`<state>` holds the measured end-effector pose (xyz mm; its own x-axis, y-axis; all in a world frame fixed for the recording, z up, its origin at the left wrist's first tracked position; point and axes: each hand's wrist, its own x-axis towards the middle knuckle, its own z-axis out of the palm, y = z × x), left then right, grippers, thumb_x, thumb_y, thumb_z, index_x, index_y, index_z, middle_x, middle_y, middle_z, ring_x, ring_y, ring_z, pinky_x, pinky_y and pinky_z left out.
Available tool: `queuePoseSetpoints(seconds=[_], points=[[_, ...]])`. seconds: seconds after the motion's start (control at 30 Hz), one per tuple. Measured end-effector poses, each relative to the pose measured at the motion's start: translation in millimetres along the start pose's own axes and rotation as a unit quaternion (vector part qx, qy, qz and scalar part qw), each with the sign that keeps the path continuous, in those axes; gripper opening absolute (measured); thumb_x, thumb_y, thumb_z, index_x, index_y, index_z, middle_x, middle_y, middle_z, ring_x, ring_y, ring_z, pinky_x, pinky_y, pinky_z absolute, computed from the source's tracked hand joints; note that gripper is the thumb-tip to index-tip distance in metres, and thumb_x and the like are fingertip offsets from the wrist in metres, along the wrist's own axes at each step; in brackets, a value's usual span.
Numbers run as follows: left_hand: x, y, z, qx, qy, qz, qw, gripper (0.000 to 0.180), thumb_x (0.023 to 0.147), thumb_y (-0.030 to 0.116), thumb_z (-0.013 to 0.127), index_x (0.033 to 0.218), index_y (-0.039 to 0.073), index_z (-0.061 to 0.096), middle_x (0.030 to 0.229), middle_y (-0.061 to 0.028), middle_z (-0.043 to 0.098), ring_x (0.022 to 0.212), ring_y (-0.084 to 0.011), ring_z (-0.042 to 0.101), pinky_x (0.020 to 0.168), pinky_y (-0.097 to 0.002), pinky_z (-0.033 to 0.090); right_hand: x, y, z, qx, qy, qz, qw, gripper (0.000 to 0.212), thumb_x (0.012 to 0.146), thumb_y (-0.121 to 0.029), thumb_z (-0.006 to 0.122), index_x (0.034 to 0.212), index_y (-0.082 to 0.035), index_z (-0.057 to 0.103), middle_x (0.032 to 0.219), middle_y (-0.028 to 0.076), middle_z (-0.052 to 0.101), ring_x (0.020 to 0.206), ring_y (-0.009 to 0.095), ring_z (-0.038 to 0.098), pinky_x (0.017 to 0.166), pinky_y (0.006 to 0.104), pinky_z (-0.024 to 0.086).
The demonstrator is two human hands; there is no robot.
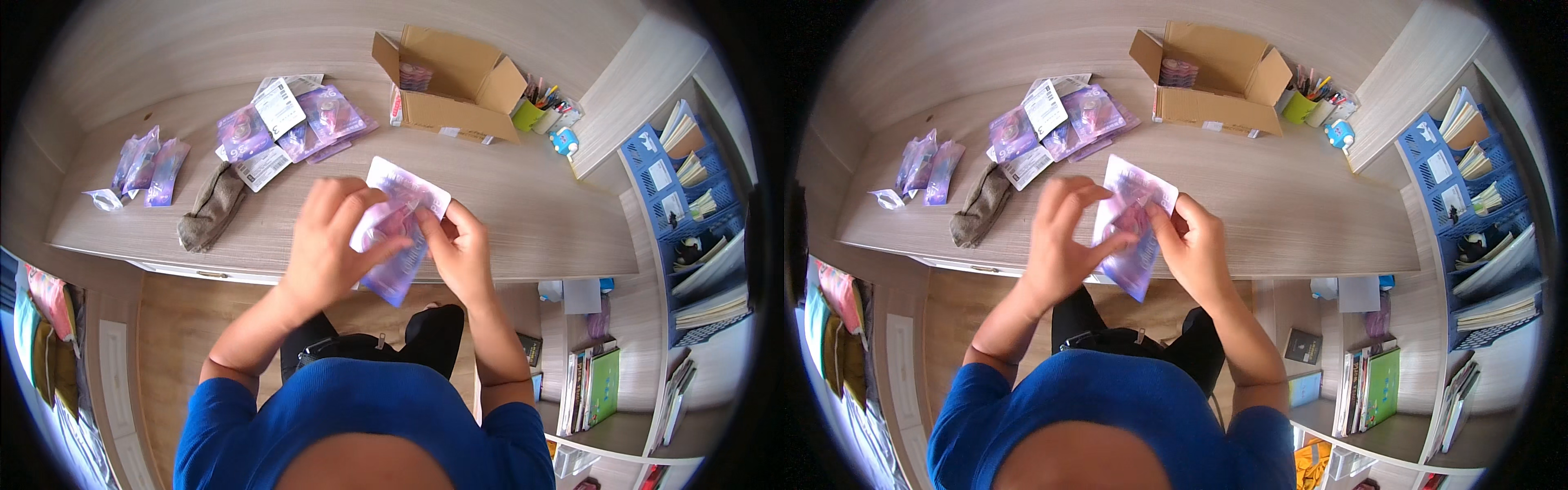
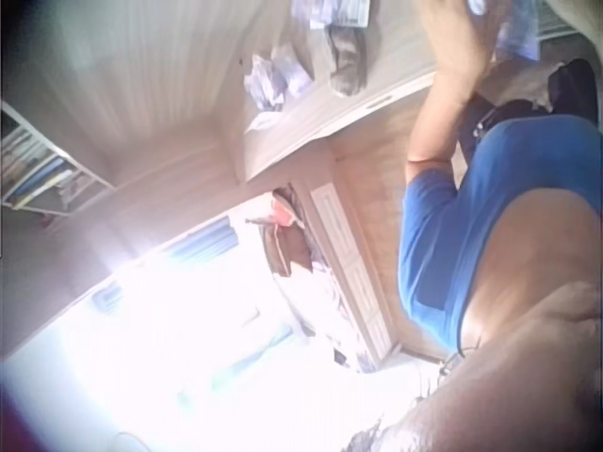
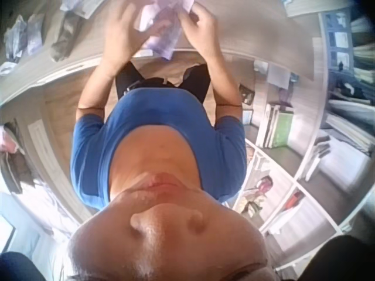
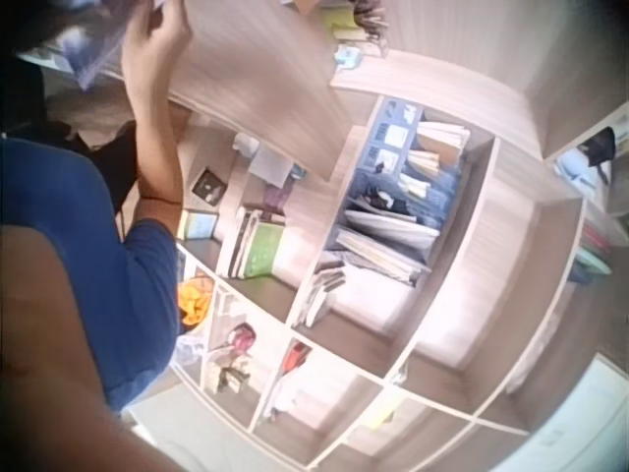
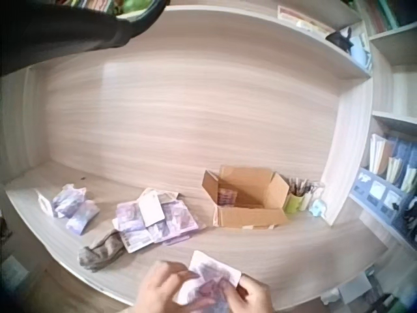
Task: The person unpacks multiple small plastic-wrapped items from a cardboard box on a desk. They remove each item, peel off the attached paper labels, and place the items back into the box. The person handles the items one at a time, repeating the process for several units.
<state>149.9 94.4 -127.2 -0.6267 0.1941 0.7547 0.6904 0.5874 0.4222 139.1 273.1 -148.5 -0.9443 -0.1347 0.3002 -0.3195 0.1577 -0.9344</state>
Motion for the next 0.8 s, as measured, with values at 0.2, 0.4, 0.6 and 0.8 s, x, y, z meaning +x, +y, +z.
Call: queuePoseSetpoints(seconds=[0.2,0.4,0.6,0.8], points=[[-12.8,-10.2,20.2,-0.060,0.005,-0.018,0.998,0.038,0.071,-0.001,0.068,0.107,0.002,0.058,0.103,-0.0146,0.055,0.092,-0.0316,0.053,0.079,-0.0392,0.045,-0.6,0.3,1.3,0.093,-0.052,-0.005,0.994,0.022,0.093,-0.015,0.052,0.104,0.005,0.055,0.083,0.006,0.062,0.065,0.010,0.059,0.059,0.0222,0.048],[-7.9,-8.6,21.1,-0.086,0.009,-0.004,0.996,0.036,0.074,-0.006,0.062,0.109,0.002,0.059,0.105,-0.0147,0.055,0.096,-0.0320,0.053,0.081,-0.0384,0.045,0.9,-11.1,-8.7,0.122,-0.070,0.001,0.990,0.016,0.093,-0.008,0.050,0.100,0.006,0.055,0.085,0.008,0.063,0.075,0.013,0.064,0.061,0.0224,0.049],[-8.1,-12.2,23.3,-0.246,-0.040,-0.070,0.966,0.030,0.083,-0.003,0.057,0.113,0.001,0.054,0.108,-0.0164,0.057,0.097,-0.0289,0.059,0.083,-0.0349,0.046,-0.8,-17.9,-11.8,0.104,-0.080,-0.003,0.991,0.015,0.092,-0.006,0.050,0.099,0.006,0.056,0.084,0.010,0.063,0.073,0.013,0.065,0.059,0.0225,0.049],[-12.8,-12.0,30.5,-0.361,-0.079,-0.151,0.917,0.028,0.091,0.008,0.053,0.117,0.000,0.047,0.098,-0.0164,0.061,0.093,-0.0235,0.062,0.082,-0.0332,0.047,-7.8,-14.1,5.6,0.010,-0.017,-0.072,0.997,0.013,0.089,-0.003,0.054,0.098,0.006,0.058,0.082,0.011,0.065,0.071,0.014,0.065,0.057,0.0228,0.051]])
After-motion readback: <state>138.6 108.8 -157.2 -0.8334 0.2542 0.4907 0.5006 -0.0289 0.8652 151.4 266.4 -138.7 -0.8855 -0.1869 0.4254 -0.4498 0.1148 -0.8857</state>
